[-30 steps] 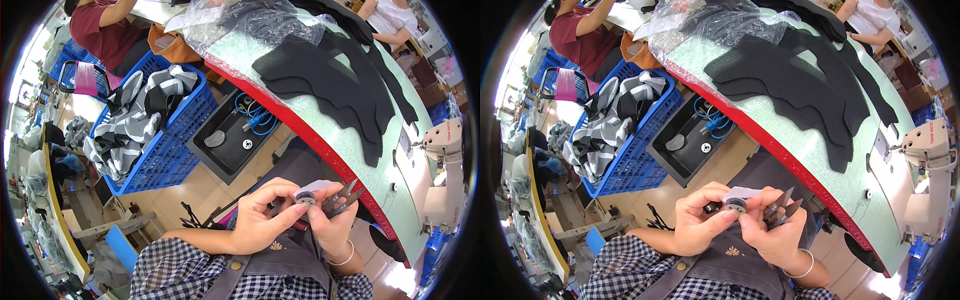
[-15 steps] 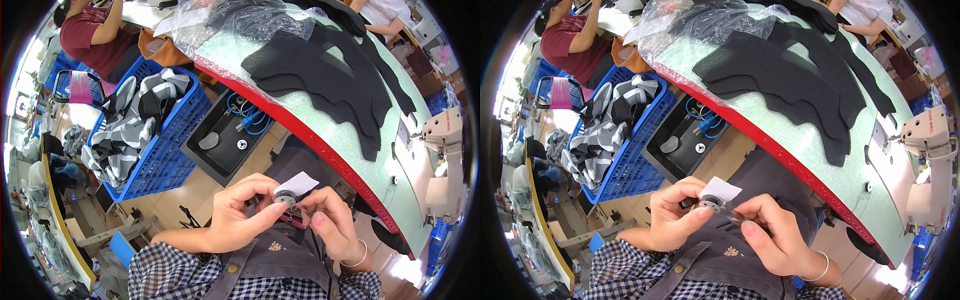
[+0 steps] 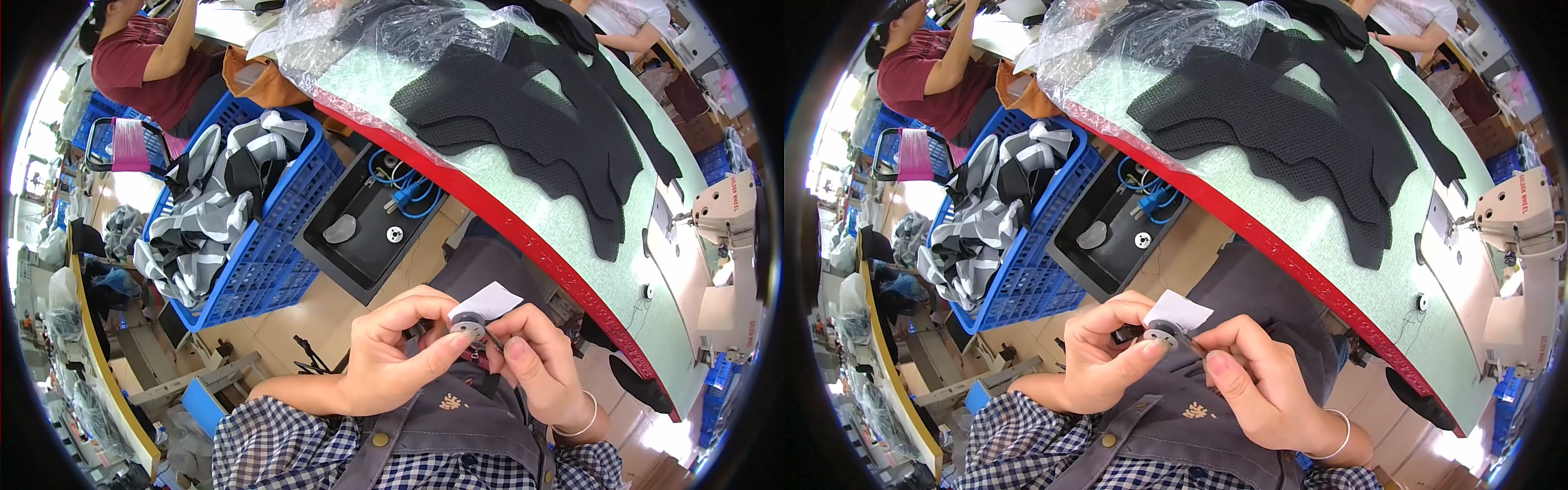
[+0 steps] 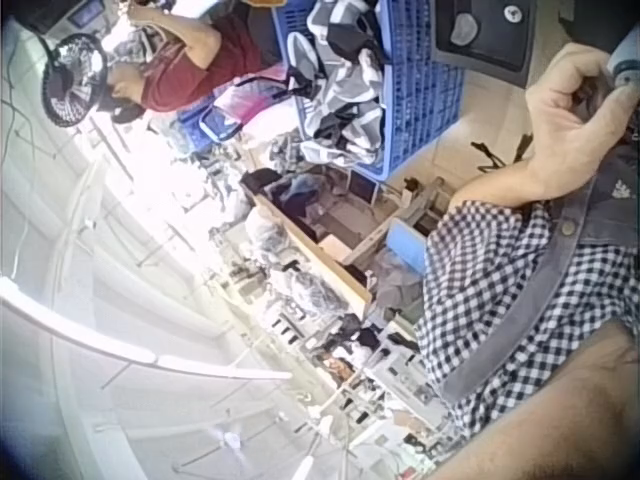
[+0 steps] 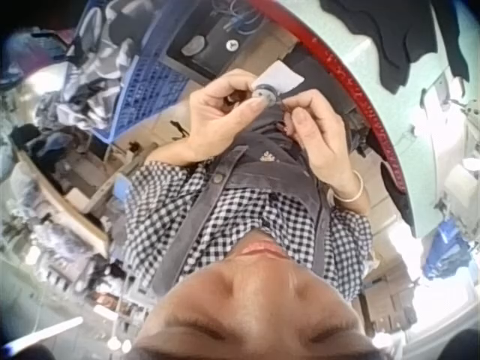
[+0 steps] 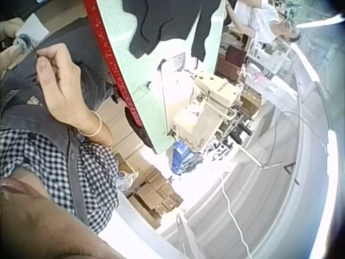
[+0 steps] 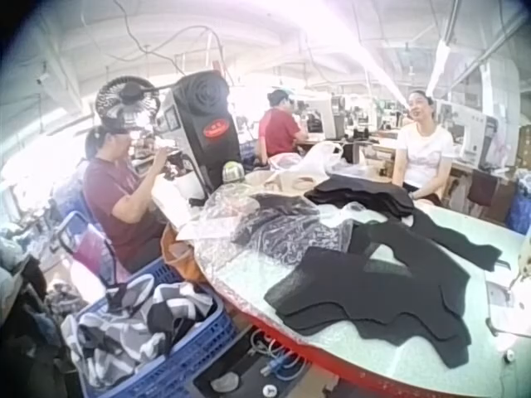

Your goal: Preparing small circular components and attaching them to fabric pieces using a small tool.

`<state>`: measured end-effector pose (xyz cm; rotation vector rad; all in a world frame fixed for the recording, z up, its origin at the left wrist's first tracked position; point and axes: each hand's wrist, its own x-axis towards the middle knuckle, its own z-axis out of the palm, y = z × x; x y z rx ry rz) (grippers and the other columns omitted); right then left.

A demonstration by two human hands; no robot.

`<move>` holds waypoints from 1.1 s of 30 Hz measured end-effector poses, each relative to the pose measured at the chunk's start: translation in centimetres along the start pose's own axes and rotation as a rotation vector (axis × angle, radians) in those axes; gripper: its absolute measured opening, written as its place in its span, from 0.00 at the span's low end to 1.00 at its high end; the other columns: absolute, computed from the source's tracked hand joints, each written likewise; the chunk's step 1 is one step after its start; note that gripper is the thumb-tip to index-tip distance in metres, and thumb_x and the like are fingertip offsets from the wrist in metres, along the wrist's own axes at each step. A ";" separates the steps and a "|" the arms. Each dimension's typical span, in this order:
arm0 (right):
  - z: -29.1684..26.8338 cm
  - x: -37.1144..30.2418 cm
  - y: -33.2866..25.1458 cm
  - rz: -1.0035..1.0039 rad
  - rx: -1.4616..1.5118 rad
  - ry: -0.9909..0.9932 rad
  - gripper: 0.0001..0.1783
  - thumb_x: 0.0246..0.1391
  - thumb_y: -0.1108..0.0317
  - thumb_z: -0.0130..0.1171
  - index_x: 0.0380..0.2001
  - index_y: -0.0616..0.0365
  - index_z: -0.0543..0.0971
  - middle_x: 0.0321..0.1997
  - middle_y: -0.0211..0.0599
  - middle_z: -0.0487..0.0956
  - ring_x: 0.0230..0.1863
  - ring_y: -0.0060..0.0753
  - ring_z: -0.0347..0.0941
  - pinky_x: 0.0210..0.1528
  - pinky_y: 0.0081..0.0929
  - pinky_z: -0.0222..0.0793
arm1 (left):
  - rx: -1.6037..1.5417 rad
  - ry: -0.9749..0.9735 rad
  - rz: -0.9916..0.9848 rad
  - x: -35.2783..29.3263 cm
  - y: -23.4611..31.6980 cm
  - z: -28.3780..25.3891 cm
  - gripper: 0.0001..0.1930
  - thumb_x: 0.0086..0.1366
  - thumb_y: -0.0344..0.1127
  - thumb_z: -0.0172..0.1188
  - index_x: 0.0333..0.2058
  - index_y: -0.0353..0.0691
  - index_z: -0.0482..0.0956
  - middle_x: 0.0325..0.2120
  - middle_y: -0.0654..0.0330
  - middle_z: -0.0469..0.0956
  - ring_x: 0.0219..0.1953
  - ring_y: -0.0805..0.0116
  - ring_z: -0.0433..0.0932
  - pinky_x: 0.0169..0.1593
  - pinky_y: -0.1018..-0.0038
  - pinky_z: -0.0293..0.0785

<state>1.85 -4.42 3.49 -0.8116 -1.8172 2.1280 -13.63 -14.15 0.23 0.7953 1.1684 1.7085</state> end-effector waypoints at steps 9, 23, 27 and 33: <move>0.1 0.7 0.1 -0.016 0.188 0.004 0.13 0.59 0.64 0.45 0.39 0.64 0.64 0.23 0.30 0.72 0.22 0.10 0.61 0.23 0.10 0.56 | 0.016 -0.067 -0.052 -0.2 -0.1 0.2 0.08 0.55 0.26 0.59 0.34 0.31 0.76 0.31 0.62 0.73 0.23 0.85 0.64 0.26 0.87 0.59; 0.2 1.1 0.5 -0.027 0.316 0.005 0.14 0.58 0.64 0.46 0.42 0.62 0.61 0.23 0.35 0.72 0.17 0.09 0.56 0.18 0.08 0.50 | 0.014 -0.104 -0.090 0.0 0.2 0.2 0.08 0.56 0.27 0.59 0.35 0.32 0.75 0.30 0.62 0.73 0.22 0.86 0.66 0.24 0.88 0.59; 0.2 1.1 -0.1 -0.003 0.324 -0.008 0.13 0.58 0.67 0.47 0.42 0.62 0.60 0.27 0.34 0.72 0.22 0.11 0.61 0.23 0.10 0.56 | 0.035 -0.102 -0.095 0.0 0.3 0.1 0.08 0.55 0.27 0.59 0.34 0.32 0.75 0.29 0.63 0.73 0.21 0.86 0.65 0.23 0.88 0.58; -0.1 1.1 -0.4 -0.001 0.297 -0.024 0.13 0.57 0.71 0.48 0.42 0.61 0.59 0.30 0.33 0.72 0.27 0.13 0.64 0.29 0.13 0.60 | 0.096 -0.131 -0.138 0.1 0.8 -0.3 0.09 0.54 0.26 0.60 0.34 0.31 0.75 0.30 0.61 0.73 0.23 0.85 0.65 0.25 0.86 0.58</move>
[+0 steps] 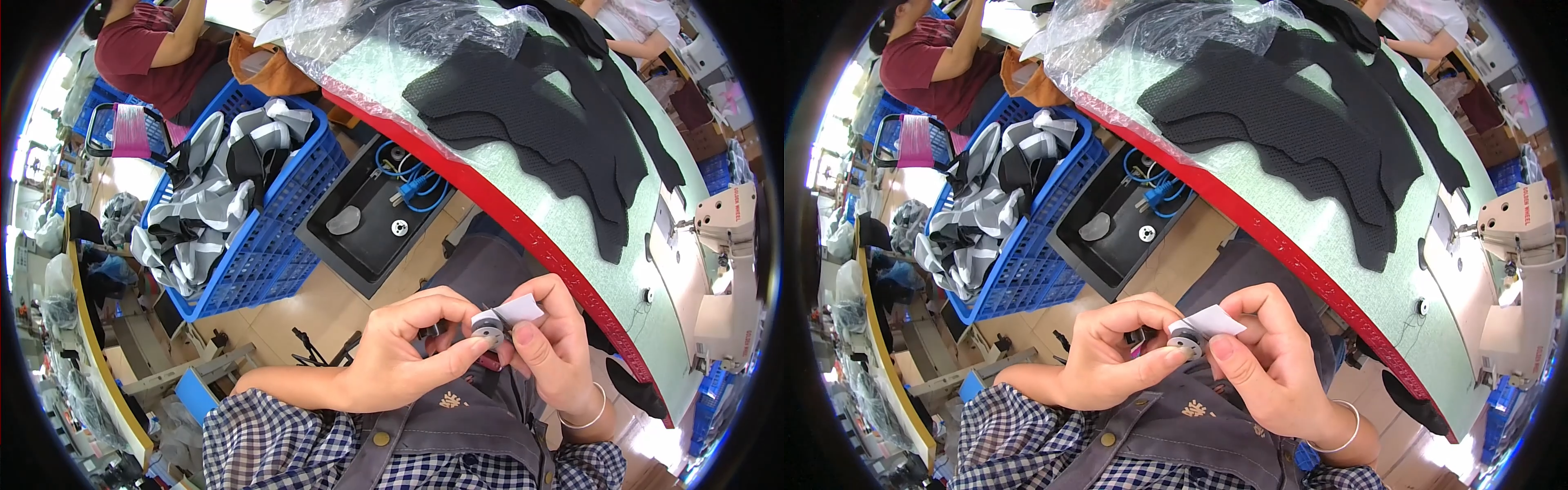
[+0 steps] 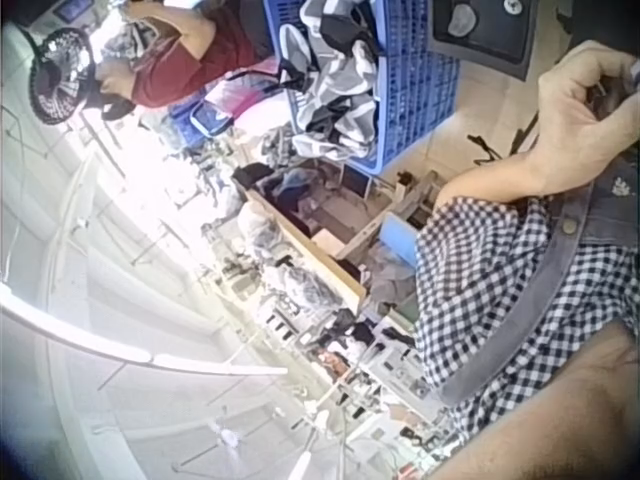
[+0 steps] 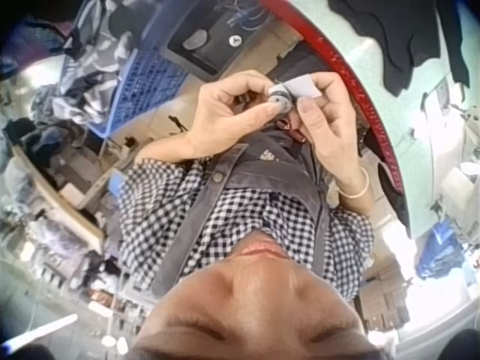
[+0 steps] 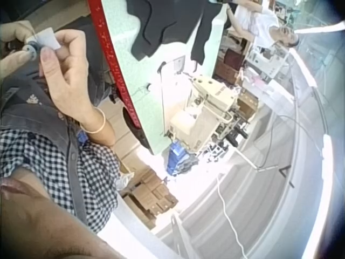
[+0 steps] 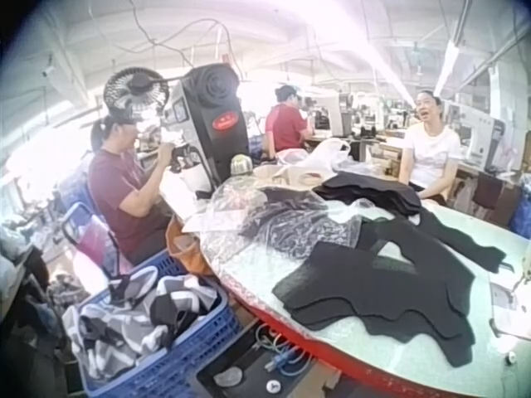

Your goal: Preparing small circular components and attaching them to fabric pieces using a small tool.

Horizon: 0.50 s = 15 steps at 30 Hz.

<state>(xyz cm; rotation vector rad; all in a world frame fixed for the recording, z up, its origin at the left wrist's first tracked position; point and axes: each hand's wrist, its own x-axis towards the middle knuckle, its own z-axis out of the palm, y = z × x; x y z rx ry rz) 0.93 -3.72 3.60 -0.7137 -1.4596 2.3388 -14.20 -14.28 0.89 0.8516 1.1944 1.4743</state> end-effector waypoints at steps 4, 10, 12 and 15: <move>-0.2 0.0 -0.5 0.032 -0.048 -0.007 0.12 0.56 0.72 0.48 0.41 0.62 0.60 0.32 0.34 0.73 0.28 0.12 0.65 0.28 0.12 0.62 | 0.026 -0.038 -0.055 0.1 0.5 -0.3 0.09 0.54 0.26 0.60 0.34 0.30 0.75 0.31 0.59 0.73 0.25 0.83 0.66 0.27 0.86 0.59; -0.4 0.2 -0.6 0.015 -0.205 -0.016 0.12 0.55 0.73 0.50 0.40 0.62 0.61 0.34 0.37 0.75 0.33 0.15 0.69 0.31 0.12 0.65 | 0.085 -0.086 -0.090 0.1 1.1 -1.0 0.09 0.53 0.27 0.61 0.34 0.30 0.75 0.29 0.61 0.73 0.23 0.84 0.65 0.25 0.87 0.59; -0.4 0.3 -0.7 0.017 -0.222 -0.020 0.12 0.55 0.73 0.50 0.39 0.62 0.61 0.33 0.37 0.75 0.32 0.14 0.69 0.31 0.12 0.64 | 0.114 -0.102 -0.084 0.3 1.4 -1.2 0.09 0.53 0.27 0.61 0.33 0.31 0.75 0.29 0.61 0.73 0.23 0.85 0.64 0.25 0.87 0.58; -0.8 0.3 -1.1 0.035 -0.277 -0.040 0.12 0.54 0.73 0.51 0.39 0.63 0.61 0.30 0.35 0.75 0.30 0.13 0.69 0.30 0.11 0.63 | 0.174 -0.138 -0.068 0.6 1.5 -1.5 0.08 0.52 0.27 0.62 0.32 0.32 0.75 0.29 0.62 0.73 0.22 0.86 0.64 0.23 0.87 0.58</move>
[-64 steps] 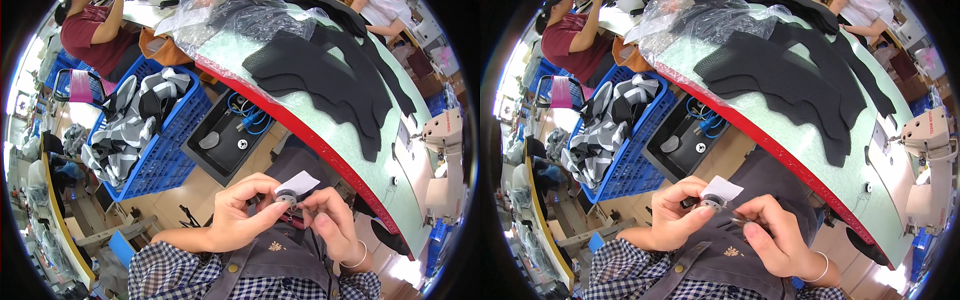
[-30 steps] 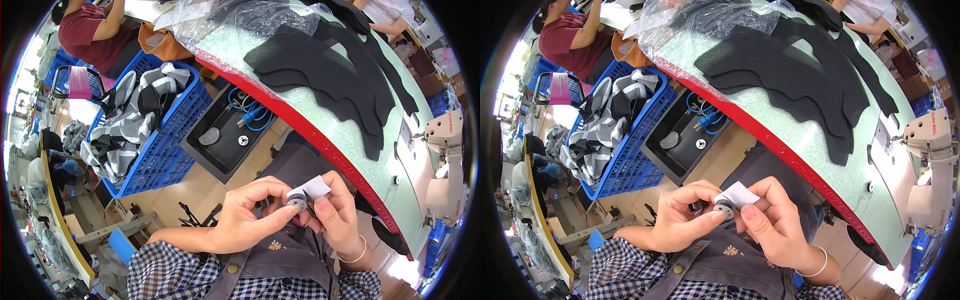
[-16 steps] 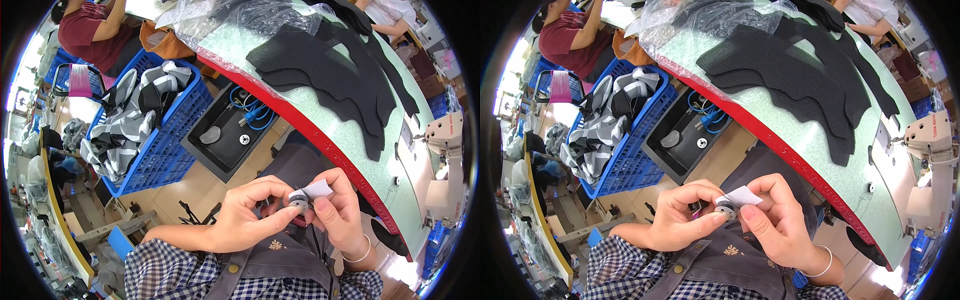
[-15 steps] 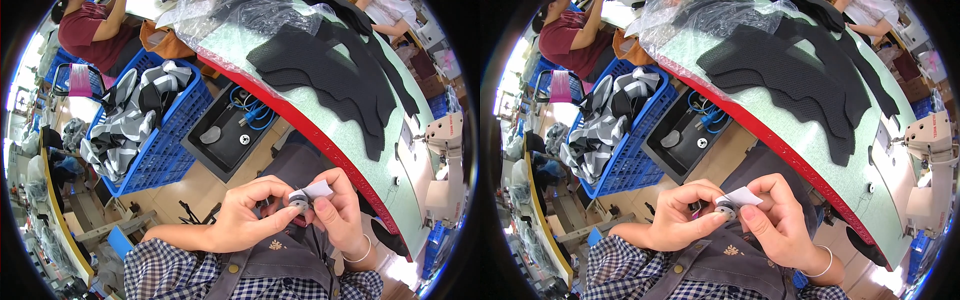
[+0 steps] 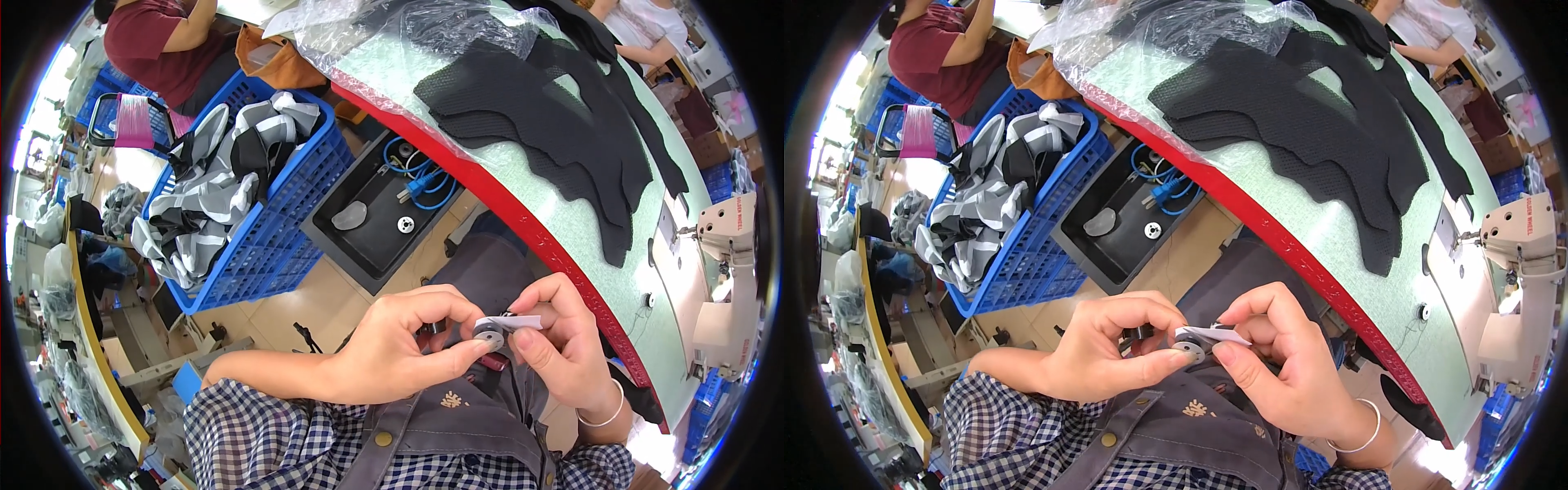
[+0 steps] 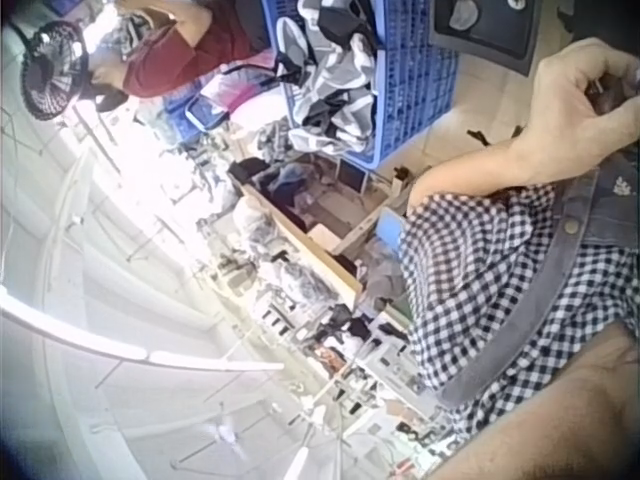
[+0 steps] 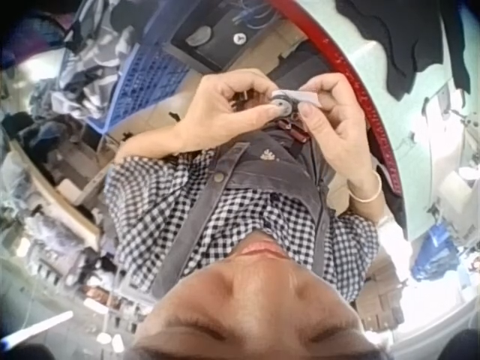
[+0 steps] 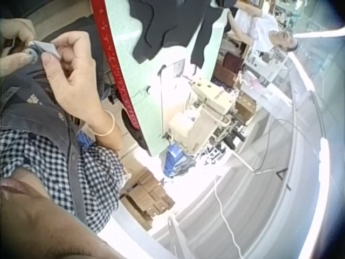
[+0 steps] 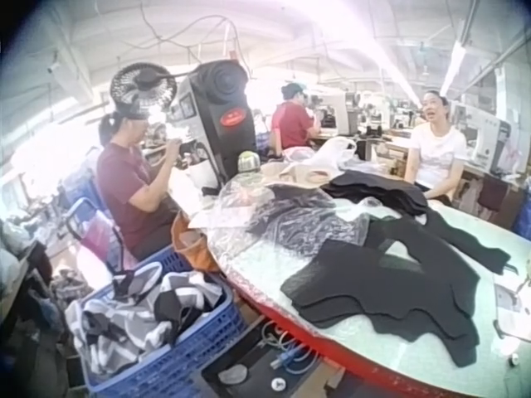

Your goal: Preparing small circular components and attaching them to fabric pieces using a small tool.

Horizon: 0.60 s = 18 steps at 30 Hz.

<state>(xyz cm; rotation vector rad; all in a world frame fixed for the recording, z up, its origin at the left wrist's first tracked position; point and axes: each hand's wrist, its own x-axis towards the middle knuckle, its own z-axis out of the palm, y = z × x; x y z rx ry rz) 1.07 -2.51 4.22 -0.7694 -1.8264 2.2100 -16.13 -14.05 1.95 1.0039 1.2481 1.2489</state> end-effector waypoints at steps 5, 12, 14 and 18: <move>-0.1 0.0 -0.5 0.045 -0.069 -0.018 0.11 0.54 0.74 0.51 0.38 0.63 0.62 0.26 0.33 0.75 0.29 0.12 0.69 0.29 0.11 0.62 | 0.082 -0.025 -0.012 0.1 0.3 -0.2 0.08 0.52 0.28 0.62 0.31 0.33 0.76 0.27 0.64 0.74 0.21 0.86 0.64 0.22 0.88 0.57; 0.1 -0.1 -0.3 0.092 0.119 -0.035 0.11 0.55 0.72 0.49 0.39 0.62 0.61 0.32 0.35 0.74 0.32 0.12 0.67 0.32 0.11 0.62 | 0.073 -0.007 0.012 0.3 0.5 -0.3 0.07 0.53 0.33 0.62 0.30 0.38 0.77 0.23 0.68 0.73 0.19 0.85 0.64 0.20 0.86 0.59; 0.2 -0.1 -0.2 0.118 0.167 -0.042 0.11 0.56 0.72 0.49 0.39 0.62 0.61 0.33 0.36 0.74 0.32 0.12 0.66 0.33 0.11 0.62 | 0.066 -0.003 0.016 0.3 0.4 -0.3 0.07 0.53 0.33 0.62 0.30 0.38 0.77 0.24 0.68 0.73 0.19 0.85 0.64 0.20 0.86 0.59; 0.4 -0.1 0.1 0.094 0.273 -0.059 0.11 0.57 0.70 0.48 0.39 0.62 0.60 0.29 0.34 0.72 0.28 0.14 0.64 0.31 0.13 0.61 | 0.056 0.008 0.045 0.2 0.4 -0.3 0.07 0.53 0.32 0.62 0.30 0.37 0.77 0.24 0.67 0.73 0.19 0.85 0.64 0.20 0.86 0.59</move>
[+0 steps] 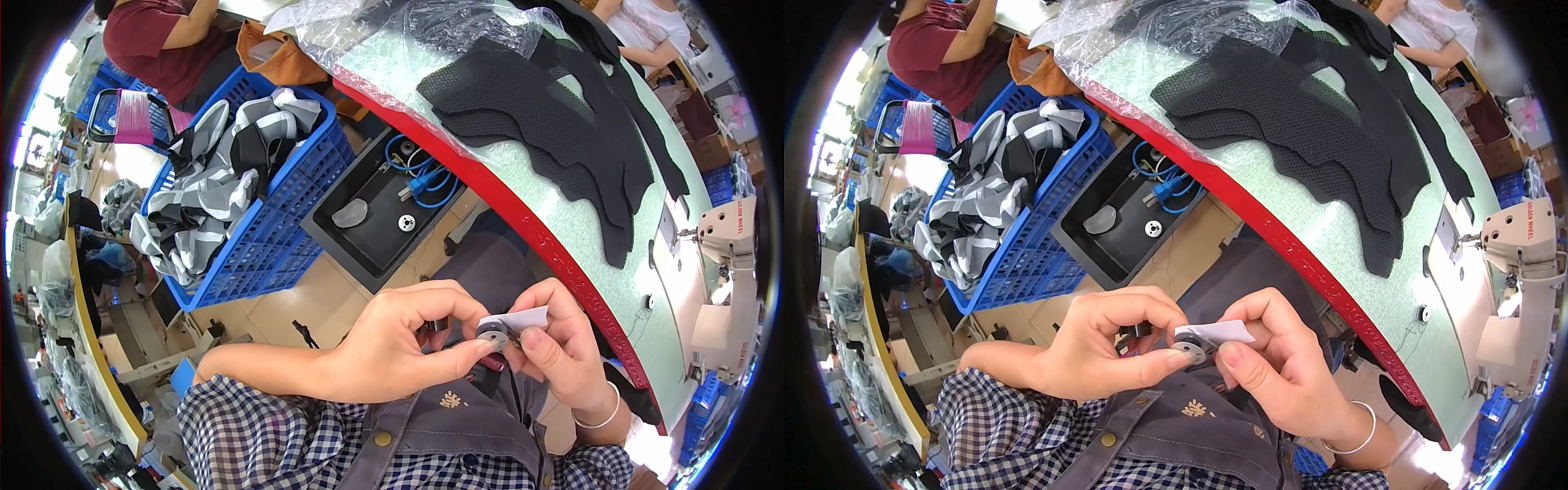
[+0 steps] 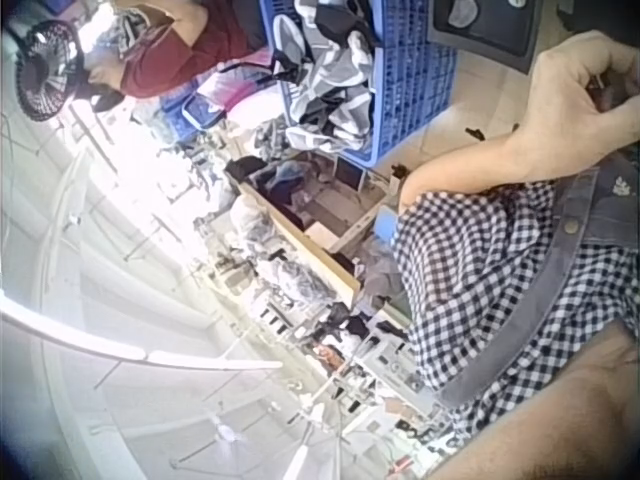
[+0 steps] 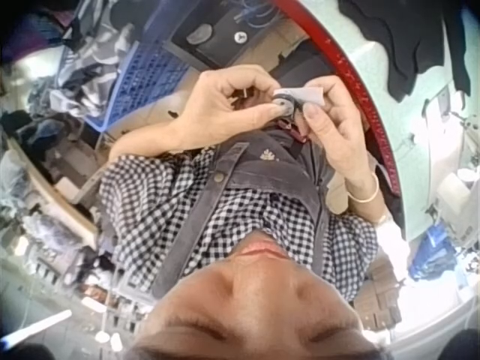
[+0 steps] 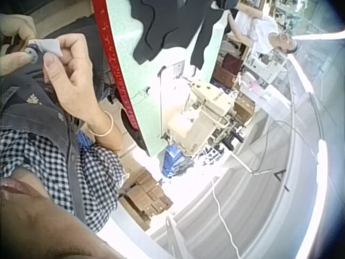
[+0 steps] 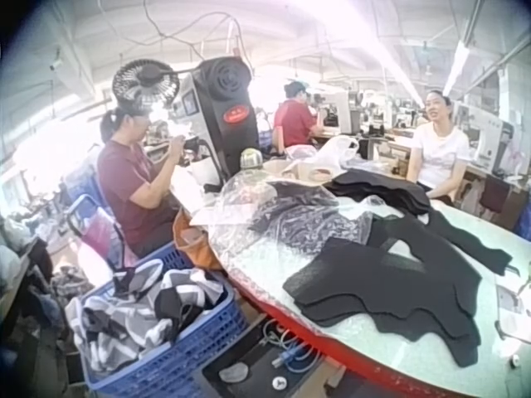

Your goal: Preparing small circular components and attaching them to fabric pieces using a small tool.

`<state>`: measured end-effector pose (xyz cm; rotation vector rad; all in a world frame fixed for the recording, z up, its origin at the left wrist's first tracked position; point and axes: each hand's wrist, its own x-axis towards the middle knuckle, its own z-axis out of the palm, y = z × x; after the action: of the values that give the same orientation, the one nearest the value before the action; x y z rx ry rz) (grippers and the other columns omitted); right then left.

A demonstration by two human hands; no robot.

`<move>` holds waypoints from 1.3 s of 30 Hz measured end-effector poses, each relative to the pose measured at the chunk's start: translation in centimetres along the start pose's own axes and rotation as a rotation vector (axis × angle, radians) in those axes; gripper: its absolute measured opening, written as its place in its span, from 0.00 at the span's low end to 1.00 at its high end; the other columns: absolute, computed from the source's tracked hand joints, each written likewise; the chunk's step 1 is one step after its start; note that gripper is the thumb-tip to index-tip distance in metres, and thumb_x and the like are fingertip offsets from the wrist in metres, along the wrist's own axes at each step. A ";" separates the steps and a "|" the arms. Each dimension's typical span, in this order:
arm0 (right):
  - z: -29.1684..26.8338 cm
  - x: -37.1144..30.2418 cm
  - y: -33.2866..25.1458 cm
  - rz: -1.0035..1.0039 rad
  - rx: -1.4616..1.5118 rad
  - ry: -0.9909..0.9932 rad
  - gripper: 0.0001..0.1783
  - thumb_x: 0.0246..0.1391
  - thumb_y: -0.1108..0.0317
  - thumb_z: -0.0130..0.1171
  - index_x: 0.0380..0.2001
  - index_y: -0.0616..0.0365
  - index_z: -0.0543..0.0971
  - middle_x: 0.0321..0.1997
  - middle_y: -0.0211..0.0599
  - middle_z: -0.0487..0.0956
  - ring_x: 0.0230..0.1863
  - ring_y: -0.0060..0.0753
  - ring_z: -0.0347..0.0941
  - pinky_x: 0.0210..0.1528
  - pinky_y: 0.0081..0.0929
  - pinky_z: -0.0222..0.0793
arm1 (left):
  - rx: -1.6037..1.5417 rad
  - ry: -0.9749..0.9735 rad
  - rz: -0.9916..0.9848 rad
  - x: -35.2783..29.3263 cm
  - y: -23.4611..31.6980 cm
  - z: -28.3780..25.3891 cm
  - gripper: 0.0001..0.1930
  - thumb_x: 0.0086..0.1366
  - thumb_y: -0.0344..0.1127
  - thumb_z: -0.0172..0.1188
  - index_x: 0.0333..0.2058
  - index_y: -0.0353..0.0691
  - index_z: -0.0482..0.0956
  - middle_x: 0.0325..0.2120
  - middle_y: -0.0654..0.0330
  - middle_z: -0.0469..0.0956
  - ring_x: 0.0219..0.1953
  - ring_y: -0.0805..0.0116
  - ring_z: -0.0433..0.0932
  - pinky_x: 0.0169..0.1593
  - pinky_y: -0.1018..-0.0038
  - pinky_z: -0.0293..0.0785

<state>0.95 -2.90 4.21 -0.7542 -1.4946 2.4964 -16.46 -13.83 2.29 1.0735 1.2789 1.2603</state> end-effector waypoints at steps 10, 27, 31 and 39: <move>0.1 0.0 -0.1 -0.012 -0.020 0.012 0.10 0.57 0.71 0.48 0.38 0.62 0.61 0.27 0.32 0.72 0.27 0.12 0.63 0.28 0.12 0.61 | 0.016 0.013 -0.003 0.0 0.2 0.0 0.07 0.52 0.32 0.62 0.29 0.37 0.77 0.23 0.67 0.73 0.19 0.85 0.64 0.20 0.86 0.58; 0.0 -0.1 -0.4 0.014 -0.066 -0.004 0.09 0.56 0.72 0.48 0.38 0.63 0.62 0.29 0.32 0.74 0.27 0.10 0.64 0.28 0.10 0.60 | 0.060 -0.052 0.022 0.0 0.5 -0.6 0.07 0.51 0.29 0.62 0.29 0.35 0.76 0.25 0.65 0.73 0.18 0.85 0.63 0.20 0.86 0.58; 0.1 -0.1 -0.7 0.040 -0.118 0.001 0.09 0.56 0.71 0.49 0.38 0.62 0.62 0.29 0.30 0.73 0.27 0.10 0.64 0.29 0.09 0.59 | 0.093 -0.072 0.070 0.0 0.3 -0.8 0.09 0.50 0.29 0.63 0.31 0.34 0.76 0.27 0.64 0.74 0.18 0.86 0.63 0.19 0.88 0.57; -0.5 0.2 -2.1 0.048 -0.351 -0.027 0.11 0.53 0.74 0.52 0.37 0.61 0.63 0.24 0.29 0.73 0.25 0.09 0.65 0.27 0.10 0.58 | 0.149 -0.106 -0.022 0.2 1.5 -1.0 0.07 0.50 0.32 0.62 0.28 0.37 0.77 0.22 0.66 0.72 0.17 0.81 0.64 0.19 0.83 0.59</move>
<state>0.75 -1.44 5.73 -0.8153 -1.9766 2.3104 -17.55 -13.61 3.71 1.2129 1.3159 1.0907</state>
